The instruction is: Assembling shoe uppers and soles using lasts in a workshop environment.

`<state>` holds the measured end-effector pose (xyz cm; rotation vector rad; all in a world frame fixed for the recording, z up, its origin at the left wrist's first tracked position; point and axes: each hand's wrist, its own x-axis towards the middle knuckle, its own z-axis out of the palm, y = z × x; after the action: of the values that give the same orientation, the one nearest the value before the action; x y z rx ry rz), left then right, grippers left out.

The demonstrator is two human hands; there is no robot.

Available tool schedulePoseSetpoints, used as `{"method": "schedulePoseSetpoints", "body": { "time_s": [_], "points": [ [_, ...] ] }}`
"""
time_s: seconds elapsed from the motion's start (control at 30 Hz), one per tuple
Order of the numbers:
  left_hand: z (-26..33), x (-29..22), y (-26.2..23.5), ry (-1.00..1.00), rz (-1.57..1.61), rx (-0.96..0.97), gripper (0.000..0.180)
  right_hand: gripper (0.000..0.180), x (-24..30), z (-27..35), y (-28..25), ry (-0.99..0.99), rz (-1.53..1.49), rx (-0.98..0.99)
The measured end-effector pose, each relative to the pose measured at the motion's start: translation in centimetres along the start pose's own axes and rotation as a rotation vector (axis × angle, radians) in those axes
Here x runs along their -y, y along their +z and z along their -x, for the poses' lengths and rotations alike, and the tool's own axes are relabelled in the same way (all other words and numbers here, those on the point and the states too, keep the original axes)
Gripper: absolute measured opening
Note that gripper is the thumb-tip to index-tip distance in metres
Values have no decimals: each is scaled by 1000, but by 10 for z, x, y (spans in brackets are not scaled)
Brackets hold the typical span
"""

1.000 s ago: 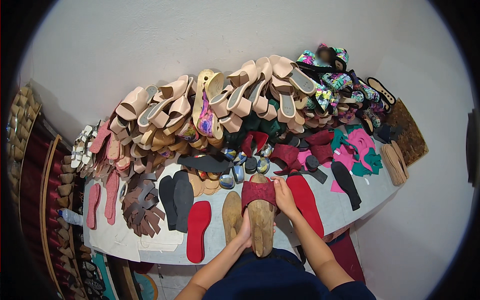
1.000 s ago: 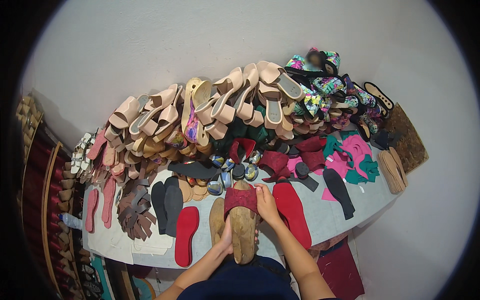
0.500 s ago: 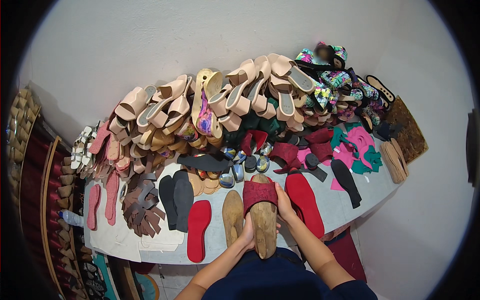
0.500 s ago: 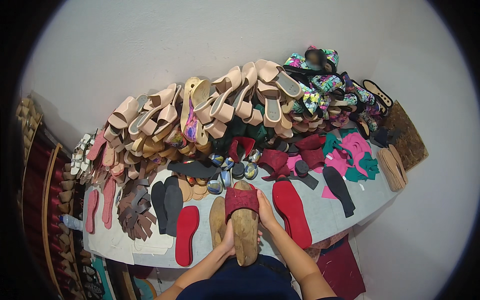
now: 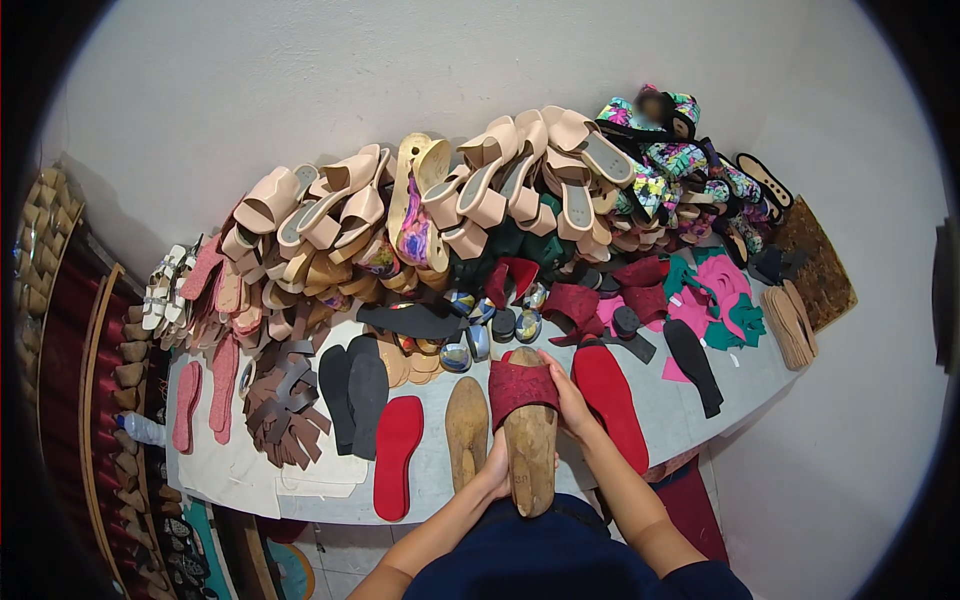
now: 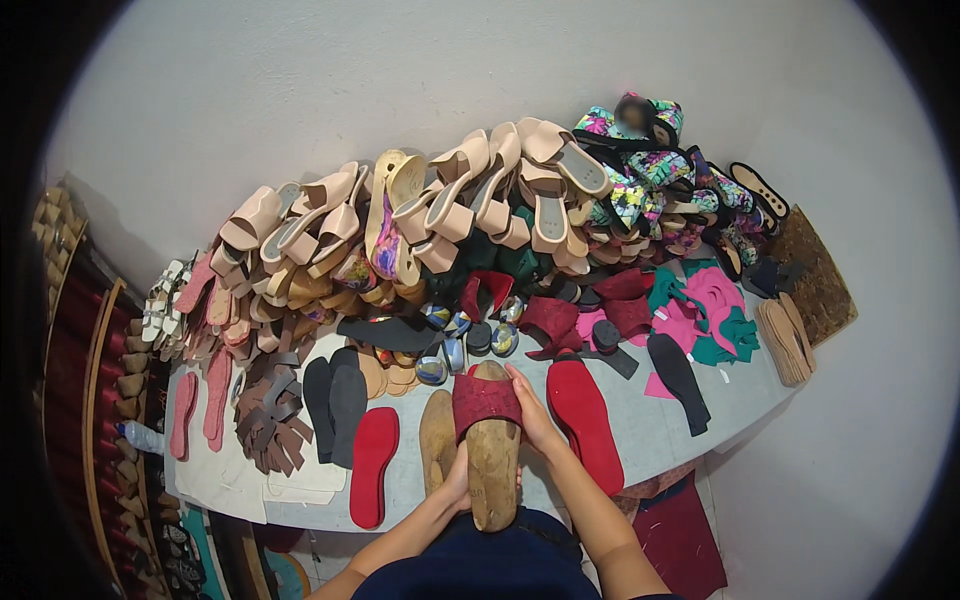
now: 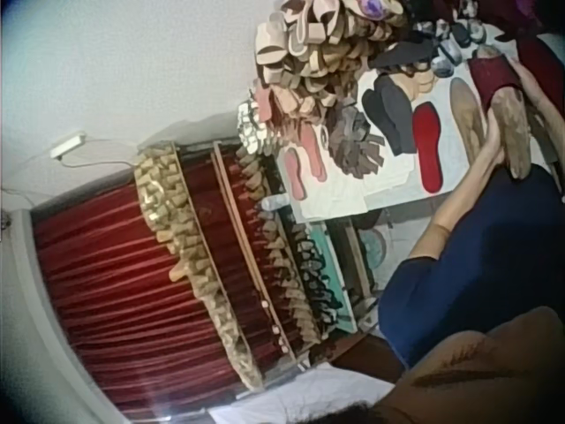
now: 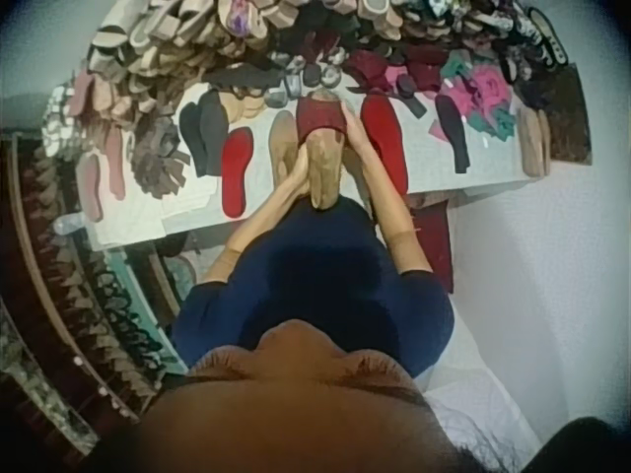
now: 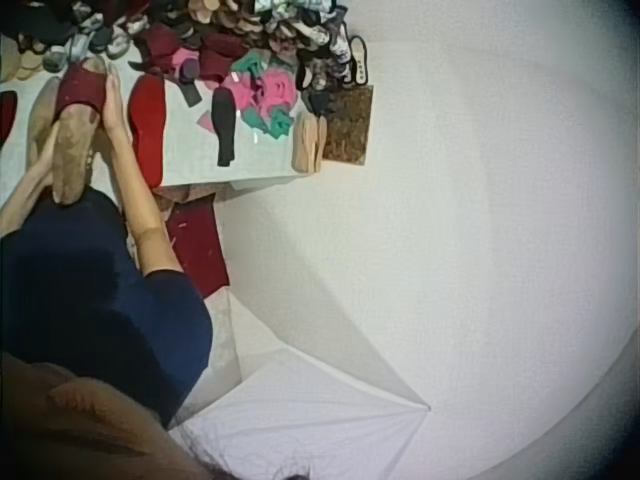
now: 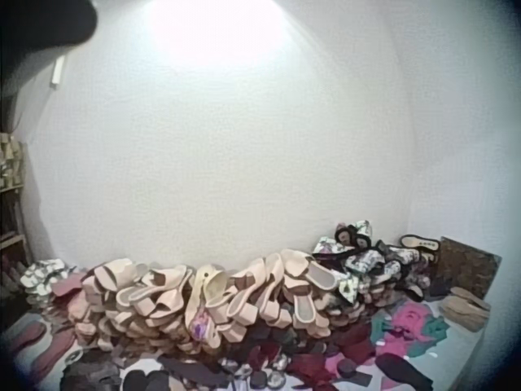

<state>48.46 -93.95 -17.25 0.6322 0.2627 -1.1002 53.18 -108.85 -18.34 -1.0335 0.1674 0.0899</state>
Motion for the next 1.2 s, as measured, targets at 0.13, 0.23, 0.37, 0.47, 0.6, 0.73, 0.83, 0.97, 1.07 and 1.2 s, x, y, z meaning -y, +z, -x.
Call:
{"method": "schedulePoseSetpoints", "body": {
  "time_s": [0.13,0.23,0.37,0.47,0.6,0.73,0.83,0.97,1.07,1.2],
  "points": [
    [0,2,4,2,-26,-20,62,45,23,-8,-1,-7,300,74],
    [-3,4,-1,42,-176,5,55,41,37,-9,10,-164,617,37],
    [1,8,17,124,-293,-121,50,38,32,-10,7,-261,803,-116],
    [8,7,16,82,-299,-133,49,38,23,-9,5,-241,753,-132],
    [13,2,-5,117,-376,-80,47,37,22,-7,8,-218,728,-121],
    [22,-21,-32,280,-295,-170,45,38,23,-6,10,-235,735,-124],
    [19,-43,-39,373,105,58,38,38,26,-4,15,-232,761,-123],
    [5,-50,-17,405,-349,-259,34,39,21,-8,18,-229,781,-104],
    [-3,-48,-25,449,-349,-227,26,41,23,-9,15,-237,831,-105],
    [-4,-47,-13,567,-619,-329,26,41,29,-10,8,-237,868,-102]
  ]
}}
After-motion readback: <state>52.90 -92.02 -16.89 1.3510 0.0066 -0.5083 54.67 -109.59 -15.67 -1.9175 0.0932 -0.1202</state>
